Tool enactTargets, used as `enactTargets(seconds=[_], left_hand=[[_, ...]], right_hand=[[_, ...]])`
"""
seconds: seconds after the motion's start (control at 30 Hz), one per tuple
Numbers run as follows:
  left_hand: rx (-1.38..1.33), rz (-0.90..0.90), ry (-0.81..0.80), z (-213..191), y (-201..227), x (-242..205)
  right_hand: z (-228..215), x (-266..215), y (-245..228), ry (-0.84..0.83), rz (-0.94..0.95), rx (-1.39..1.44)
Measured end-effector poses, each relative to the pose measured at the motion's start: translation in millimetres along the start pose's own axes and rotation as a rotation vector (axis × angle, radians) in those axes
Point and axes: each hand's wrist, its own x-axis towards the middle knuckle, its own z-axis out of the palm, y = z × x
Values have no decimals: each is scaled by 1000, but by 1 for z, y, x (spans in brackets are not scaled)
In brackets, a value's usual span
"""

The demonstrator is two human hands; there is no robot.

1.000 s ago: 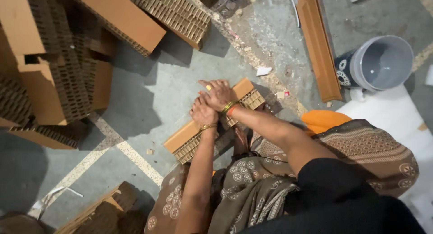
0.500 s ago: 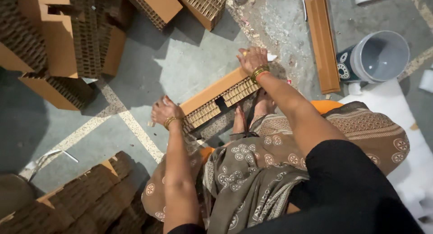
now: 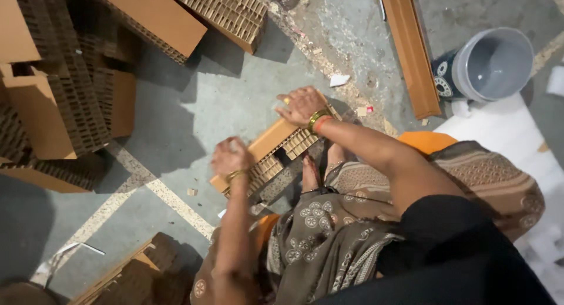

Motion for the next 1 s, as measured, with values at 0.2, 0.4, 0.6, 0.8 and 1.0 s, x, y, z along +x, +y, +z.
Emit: enactTargets(seconds=[0.2, 0.4, 0.6, 0.8, 1.0], left_hand=[[-97, -12, 234, 13, -52, 10], [-189, 115, 353, 16, -59, -2], [-125, 50, 131, 4, -53, -10], [-86, 278, 190, 59, 52, 1], [-152, 318, 200, 63, 57, -2]], right_hand=[[30, -6, 35, 297, -2, 41], [18, -13, 25, 132, 92, 31], [7, -4, 7, -301, 89, -191], [20, -5, -74, -87, -203, 137], [43, -6, -62, 92, -184, 188]])
